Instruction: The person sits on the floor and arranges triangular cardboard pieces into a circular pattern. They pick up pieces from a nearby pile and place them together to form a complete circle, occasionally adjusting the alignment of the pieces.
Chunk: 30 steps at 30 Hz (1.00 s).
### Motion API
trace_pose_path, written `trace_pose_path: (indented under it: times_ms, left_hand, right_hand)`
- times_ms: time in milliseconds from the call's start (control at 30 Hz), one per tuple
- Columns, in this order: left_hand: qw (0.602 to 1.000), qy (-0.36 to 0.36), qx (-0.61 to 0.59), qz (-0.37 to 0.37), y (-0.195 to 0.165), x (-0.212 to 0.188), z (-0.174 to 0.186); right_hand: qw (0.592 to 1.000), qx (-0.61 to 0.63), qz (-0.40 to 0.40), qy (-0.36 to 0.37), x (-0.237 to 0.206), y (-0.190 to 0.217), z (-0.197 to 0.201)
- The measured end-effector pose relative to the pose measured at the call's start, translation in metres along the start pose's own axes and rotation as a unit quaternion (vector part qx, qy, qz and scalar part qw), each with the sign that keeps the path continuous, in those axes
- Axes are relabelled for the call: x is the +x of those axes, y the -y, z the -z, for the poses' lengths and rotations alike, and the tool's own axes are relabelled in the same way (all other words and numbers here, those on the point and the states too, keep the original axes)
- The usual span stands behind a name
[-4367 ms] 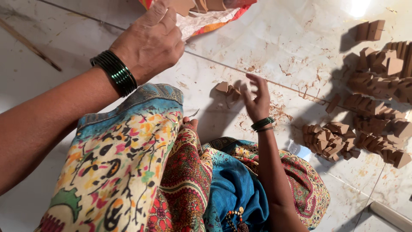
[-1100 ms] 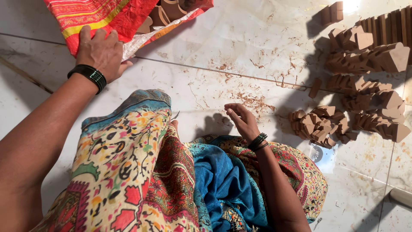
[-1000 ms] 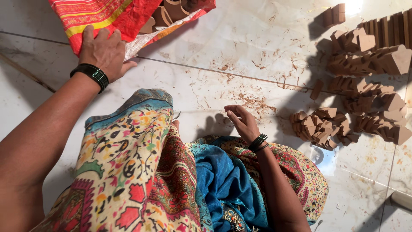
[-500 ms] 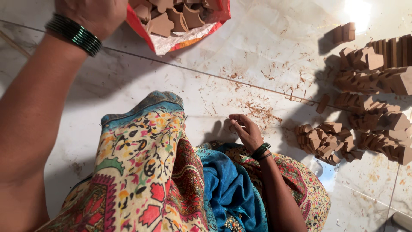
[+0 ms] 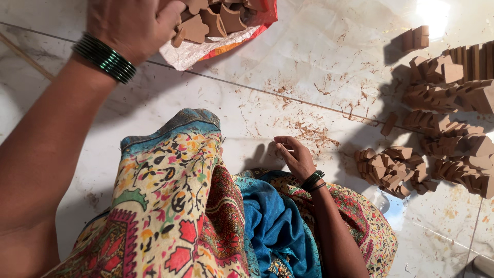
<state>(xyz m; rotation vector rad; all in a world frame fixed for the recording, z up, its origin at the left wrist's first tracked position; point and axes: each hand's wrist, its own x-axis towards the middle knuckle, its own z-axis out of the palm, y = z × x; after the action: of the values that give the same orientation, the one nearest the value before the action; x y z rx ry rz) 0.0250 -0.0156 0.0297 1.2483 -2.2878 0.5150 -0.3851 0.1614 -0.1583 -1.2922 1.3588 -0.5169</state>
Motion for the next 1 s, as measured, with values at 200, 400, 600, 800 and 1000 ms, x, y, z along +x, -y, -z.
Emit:
trace_pose_path:
  times_ms: [200, 400, 600, 800, 1000]
  left_hand:
    - [0.997, 0.017, -0.032, -0.066, -0.031, 0.009, 0.006]
    - [0.987, -0.001, 0.061, -0.150, -0.046, 0.004, -0.002]
    - [0.956, 0.048, 0.219, -0.188, -0.055, -0.008, -0.015]
    - [0.951, 0.138, 0.212, -0.177, -0.062, -0.015, -0.021]
    - [0.948, 0.197, 0.188, -0.167, -0.064, -0.020, -0.024]
  right_hand:
    - [1.000, -0.006, 0.007, 0.000, 0.000, 0.001, 0.000]
    - [0.999, -0.040, 0.012, -0.005, 0.001, 0.002, 0.000]
    - [0.999, -0.050, 0.014, -0.011, 0.001, 0.002, -0.001]
    - [0.998, -0.055, 0.014, -0.007, 0.001, 0.002, -0.001]
    - [0.998, -0.057, 0.013, -0.008, 0.000, 0.003, -0.002]
